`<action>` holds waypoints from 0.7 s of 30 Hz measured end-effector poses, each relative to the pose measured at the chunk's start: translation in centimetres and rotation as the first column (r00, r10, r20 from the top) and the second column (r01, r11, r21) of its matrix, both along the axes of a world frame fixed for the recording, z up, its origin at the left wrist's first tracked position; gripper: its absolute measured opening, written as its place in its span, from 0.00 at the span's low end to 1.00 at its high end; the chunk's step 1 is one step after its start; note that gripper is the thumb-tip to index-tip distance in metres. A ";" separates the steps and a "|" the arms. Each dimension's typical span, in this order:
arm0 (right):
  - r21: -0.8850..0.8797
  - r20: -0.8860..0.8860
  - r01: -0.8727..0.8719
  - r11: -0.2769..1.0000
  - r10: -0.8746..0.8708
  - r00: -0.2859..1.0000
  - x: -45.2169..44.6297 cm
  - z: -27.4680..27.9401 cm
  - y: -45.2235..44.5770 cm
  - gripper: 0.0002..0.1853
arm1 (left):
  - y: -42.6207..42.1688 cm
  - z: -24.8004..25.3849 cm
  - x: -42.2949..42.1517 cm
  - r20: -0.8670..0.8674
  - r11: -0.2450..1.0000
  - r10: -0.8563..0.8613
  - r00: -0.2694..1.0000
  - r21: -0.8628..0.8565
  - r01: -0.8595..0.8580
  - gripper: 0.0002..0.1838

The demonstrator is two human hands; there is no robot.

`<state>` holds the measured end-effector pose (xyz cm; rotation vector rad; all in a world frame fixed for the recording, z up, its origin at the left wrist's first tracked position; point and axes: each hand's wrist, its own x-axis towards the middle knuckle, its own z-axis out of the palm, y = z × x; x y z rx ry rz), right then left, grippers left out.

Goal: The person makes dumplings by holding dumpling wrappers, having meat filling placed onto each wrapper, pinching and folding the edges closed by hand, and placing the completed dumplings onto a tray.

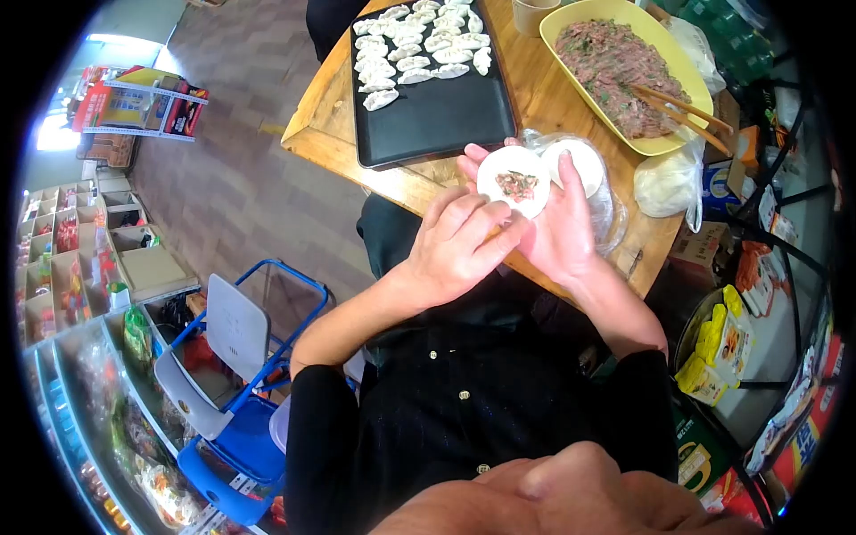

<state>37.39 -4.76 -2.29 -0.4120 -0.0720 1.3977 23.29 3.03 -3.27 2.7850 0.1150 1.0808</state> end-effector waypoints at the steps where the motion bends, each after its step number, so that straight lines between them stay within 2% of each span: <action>1: -0.025 -0.013 -0.025 0.999 0.024 1.000 0.2 0.0 -0.1 0.37 | 0.1 0.3 0.0 -0.021 0.998 -0.037 0.999 0.054 0.038 0.21; 10: -0.005 -0.008 -0.095 0.995 0.095 0.995 0.4 -0.2 -0.6 0.35 | 0.9 0.4 0.0 -0.135 0.984 -0.061 0.989 0.158 0.083 0.20; 12: -0.012 0.002 -0.100 0.995 0.100 0.995 0.4 -0.4 -0.7 0.34 | 1.4 0.3 -0.1 -0.126 0.984 -0.068 0.990 0.155 0.088 0.19; 14: -0.012 -0.022 -0.112 0.994 0.112 0.993 0.3 -0.5 -0.8 0.28 | 1.4 0.1 -0.3 -0.104 0.984 -0.071 0.992 0.153 0.087 0.20; 21: -0.050 -0.028 -0.184 0.982 0.183 0.983 0.0 -1.0 -0.9 0.28 | 1.4 -0.6 -0.3 -0.059 0.985 -0.088 0.994 0.144 0.096 0.19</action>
